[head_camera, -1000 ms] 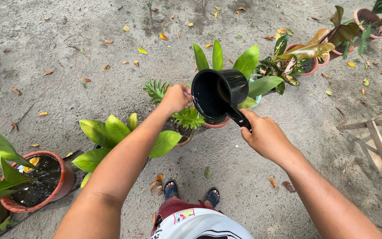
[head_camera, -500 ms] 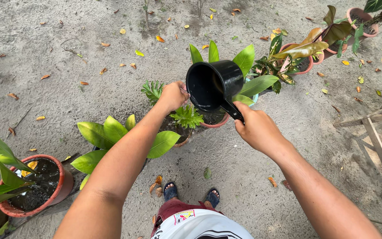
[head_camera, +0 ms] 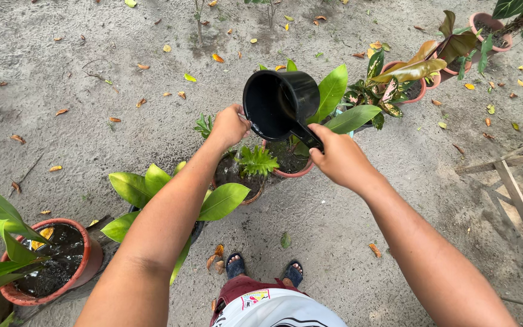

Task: The person waters various potted plants in a garden using a black dipper. They scoop water from several buckets and pour it directly onto the soil of each plant pot.

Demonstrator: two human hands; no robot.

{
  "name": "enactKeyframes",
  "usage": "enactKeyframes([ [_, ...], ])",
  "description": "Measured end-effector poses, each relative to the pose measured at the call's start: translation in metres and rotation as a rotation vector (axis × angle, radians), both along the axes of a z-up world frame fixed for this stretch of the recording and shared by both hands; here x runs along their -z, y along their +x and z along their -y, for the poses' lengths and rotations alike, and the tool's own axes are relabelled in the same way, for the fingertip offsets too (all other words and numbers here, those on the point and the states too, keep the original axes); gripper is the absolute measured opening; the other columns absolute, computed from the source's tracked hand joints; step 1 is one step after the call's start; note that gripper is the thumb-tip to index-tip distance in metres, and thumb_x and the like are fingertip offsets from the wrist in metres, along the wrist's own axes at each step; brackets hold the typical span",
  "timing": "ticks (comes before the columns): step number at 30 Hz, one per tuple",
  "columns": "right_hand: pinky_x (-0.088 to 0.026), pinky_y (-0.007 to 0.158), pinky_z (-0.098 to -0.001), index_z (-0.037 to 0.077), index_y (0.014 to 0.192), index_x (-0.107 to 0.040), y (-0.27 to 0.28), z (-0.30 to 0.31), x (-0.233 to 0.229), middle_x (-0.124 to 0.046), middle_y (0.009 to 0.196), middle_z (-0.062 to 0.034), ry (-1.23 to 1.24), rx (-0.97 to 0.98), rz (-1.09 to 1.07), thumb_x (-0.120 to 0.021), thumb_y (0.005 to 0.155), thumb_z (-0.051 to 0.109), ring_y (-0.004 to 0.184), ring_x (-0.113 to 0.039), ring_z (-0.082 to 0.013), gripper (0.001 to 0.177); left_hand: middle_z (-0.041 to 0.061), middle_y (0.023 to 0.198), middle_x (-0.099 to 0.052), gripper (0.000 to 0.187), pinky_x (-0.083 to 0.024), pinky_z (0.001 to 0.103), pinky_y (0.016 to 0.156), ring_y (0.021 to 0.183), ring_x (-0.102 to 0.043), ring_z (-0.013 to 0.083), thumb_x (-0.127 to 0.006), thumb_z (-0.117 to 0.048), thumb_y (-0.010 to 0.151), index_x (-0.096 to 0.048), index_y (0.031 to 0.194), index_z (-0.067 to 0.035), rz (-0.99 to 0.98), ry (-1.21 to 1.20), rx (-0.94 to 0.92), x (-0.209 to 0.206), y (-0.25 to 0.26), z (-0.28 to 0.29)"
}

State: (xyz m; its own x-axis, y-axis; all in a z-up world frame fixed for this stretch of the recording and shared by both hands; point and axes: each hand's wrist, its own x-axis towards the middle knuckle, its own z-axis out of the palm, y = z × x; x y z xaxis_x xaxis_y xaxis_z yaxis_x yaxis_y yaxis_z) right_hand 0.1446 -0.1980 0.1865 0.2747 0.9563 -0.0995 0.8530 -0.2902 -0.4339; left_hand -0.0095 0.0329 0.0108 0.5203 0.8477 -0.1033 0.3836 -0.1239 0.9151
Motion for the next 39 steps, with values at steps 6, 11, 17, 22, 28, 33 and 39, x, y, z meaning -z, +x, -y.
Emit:
enactKeyframes([
  [6,-0.049,0.048,-0.0284,0.004,0.144,-0.053,0.034,0.007,0.015,-0.071,0.082,-0.0086,-0.024,0.159,-0.598,-0.062,0.088,0.006,0.058,-0.060,-0.0116,0.058,0.009,0.080,-0.074,0.019,-0.062,0.028,0.062,0.068,-0.074,0.0137,-0.073,-0.003,0.088,-0.065,0.104,0.003,0.148,-0.126,0.027,0.003,0.010,-0.007],
  [11,-0.043,0.045,-0.0260,0.000,0.148,-0.045,0.064,0.034,0.018,-0.071,0.083,-0.0089,-0.010,0.269,-0.791,-0.063,0.088,0.003,0.056,-0.055,-0.0105,0.063,0.009,0.084,-0.074,0.018,-0.064,0.027,0.064,0.071,-0.075,0.0132,-0.071,-0.002,0.089,-0.067,0.106,0.003,0.277,-0.201,0.165,0.002,0.040,0.002],
  [17,-0.045,0.044,-0.0268,0.001,0.148,-0.048,0.102,0.057,0.009,-0.070,0.082,-0.0078,0.010,0.288,-0.669,-0.062,0.089,0.006,0.055,-0.056,-0.0105,0.061,0.011,0.084,-0.071,0.019,-0.061,0.029,0.061,0.069,-0.072,0.0156,-0.071,-0.001,0.090,-0.061,0.106,0.005,0.282,-0.239,0.207,0.014,0.100,0.015],
  [22,-0.049,0.043,-0.0286,0.005,0.142,-0.055,0.141,0.060,0.000,-0.071,0.077,-0.0068,0.032,0.286,-0.525,-0.065,0.086,0.009,0.052,-0.059,-0.0113,0.057,0.010,0.085,-0.074,0.014,-0.063,0.028,0.067,0.074,-0.074,0.0151,-0.069,-0.001,0.091,-0.064,0.103,0.003,0.262,-0.318,0.255,0.012,0.145,0.017],
  [28,-0.054,0.054,-0.0371,0.012,0.139,-0.059,0.192,0.048,-0.010,-0.071,0.072,-0.0144,-0.009,0.222,-0.264,-0.067,0.086,0.015,0.056,-0.068,-0.0210,0.054,0.009,0.085,-0.073,0.015,-0.064,0.028,0.070,0.077,-0.074,0.0149,-0.068,0.006,0.087,-0.066,0.101,0.003,0.266,-0.308,0.183,0.001,0.197,0.012],
  [33,-0.056,0.074,-0.0457,0.007,0.132,-0.061,0.242,0.032,-0.012,-0.074,0.089,-0.0197,0.219,-0.097,-0.054,-0.070,0.084,0.015,0.082,-0.073,-0.0363,0.049,0.009,0.084,-0.073,0.011,-0.064,0.027,0.070,0.075,-0.074,0.0153,-0.066,0.004,0.088,-0.067,0.099,0.001,0.225,-0.261,0.059,-0.008,0.218,0.009],
  [39,-0.055,0.083,-0.0489,0.010,0.137,-0.058,0.269,0.007,-0.022,-0.074,0.095,-0.0238,0.088,-0.147,0.001,-0.067,0.087,0.016,0.090,-0.071,-0.0414,0.051,0.009,0.085,-0.073,0.003,-0.064,0.028,0.070,0.075,-0.073,0.0161,-0.064,0.002,0.092,-0.067,0.093,0.002,0.230,-0.324,-0.079,0.008,0.235,0.008],
])
